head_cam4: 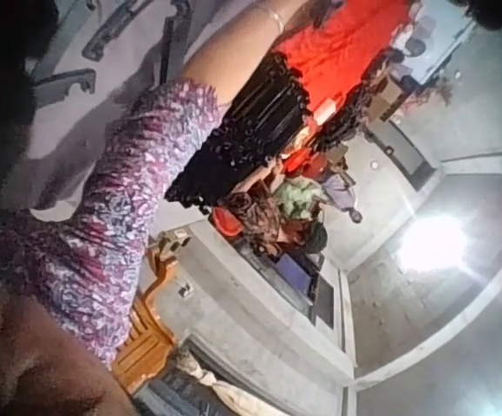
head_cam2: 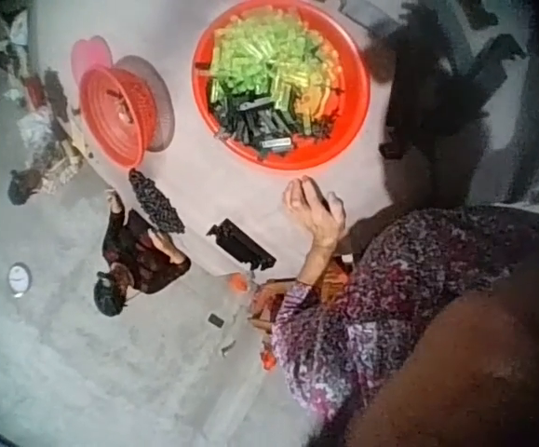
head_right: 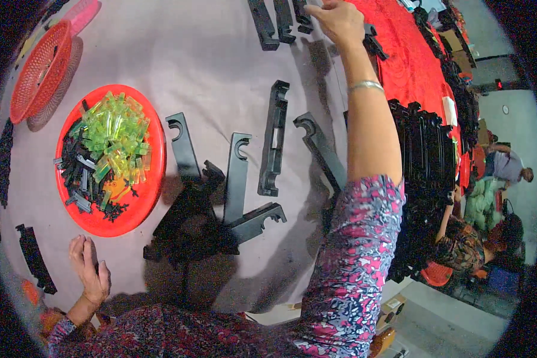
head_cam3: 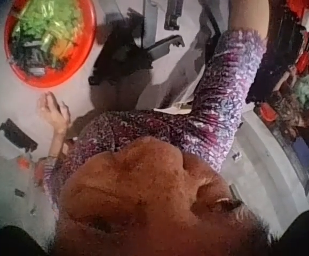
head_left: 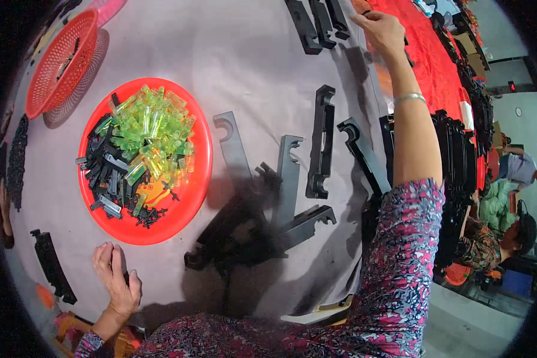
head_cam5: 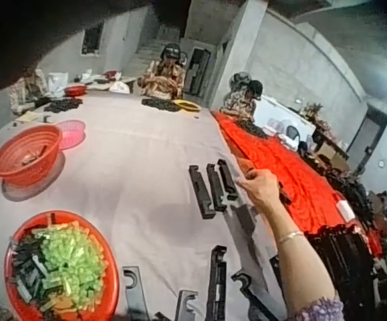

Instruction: The person assembles small plastic components into a plastic housing using a manual hook tool and dexterous hand movements.

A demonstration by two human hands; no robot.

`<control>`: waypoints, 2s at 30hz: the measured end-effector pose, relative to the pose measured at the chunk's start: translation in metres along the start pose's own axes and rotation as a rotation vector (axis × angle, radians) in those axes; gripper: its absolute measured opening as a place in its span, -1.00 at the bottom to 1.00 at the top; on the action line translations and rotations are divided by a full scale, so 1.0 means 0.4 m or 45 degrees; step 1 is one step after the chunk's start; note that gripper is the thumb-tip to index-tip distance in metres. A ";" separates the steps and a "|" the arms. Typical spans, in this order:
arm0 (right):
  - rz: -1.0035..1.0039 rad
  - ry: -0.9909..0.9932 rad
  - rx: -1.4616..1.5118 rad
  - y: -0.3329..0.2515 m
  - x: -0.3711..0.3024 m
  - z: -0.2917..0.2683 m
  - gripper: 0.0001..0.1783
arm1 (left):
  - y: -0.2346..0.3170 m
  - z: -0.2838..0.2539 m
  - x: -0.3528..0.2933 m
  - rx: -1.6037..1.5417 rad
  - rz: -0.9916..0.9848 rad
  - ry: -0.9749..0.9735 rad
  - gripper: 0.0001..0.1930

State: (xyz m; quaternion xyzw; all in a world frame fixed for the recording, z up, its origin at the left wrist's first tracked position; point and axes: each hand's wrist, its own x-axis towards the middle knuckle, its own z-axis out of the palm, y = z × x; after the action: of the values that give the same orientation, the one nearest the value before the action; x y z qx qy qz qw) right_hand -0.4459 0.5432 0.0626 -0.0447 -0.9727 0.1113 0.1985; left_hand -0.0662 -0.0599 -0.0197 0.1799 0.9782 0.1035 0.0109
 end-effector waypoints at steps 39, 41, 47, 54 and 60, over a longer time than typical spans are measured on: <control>-0.041 -0.511 0.462 -0.387 -0.381 -0.213 -0.06 | 0.005 0.011 0.004 -0.042 0.017 0.058 -0.33; -0.115 -0.740 0.541 -0.429 -0.480 -0.238 -0.08 | 0.002 0.011 0.004 -0.013 -0.003 0.051 -0.33; -0.217 -0.751 0.375 -0.386 -0.472 -0.250 -0.38 | 0.001 0.008 0.021 -0.032 0.032 0.073 -0.32; 0.050 -0.167 0.052 -0.216 -0.153 0.089 -0.15 | -0.006 0.011 0.029 -0.050 -0.002 0.014 -0.35; 0.240 -0.297 -0.096 -0.210 -0.063 0.244 -0.25 | 0.018 -0.007 0.004 -0.079 0.009 0.072 -0.37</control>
State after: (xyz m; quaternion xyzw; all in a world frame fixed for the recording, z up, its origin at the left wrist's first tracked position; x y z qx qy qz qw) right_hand -0.4652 0.4388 -0.0146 -0.1300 -0.9842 0.0972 0.0709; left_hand -0.0652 -0.0531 -0.0155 0.1801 0.9737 0.1390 -0.0115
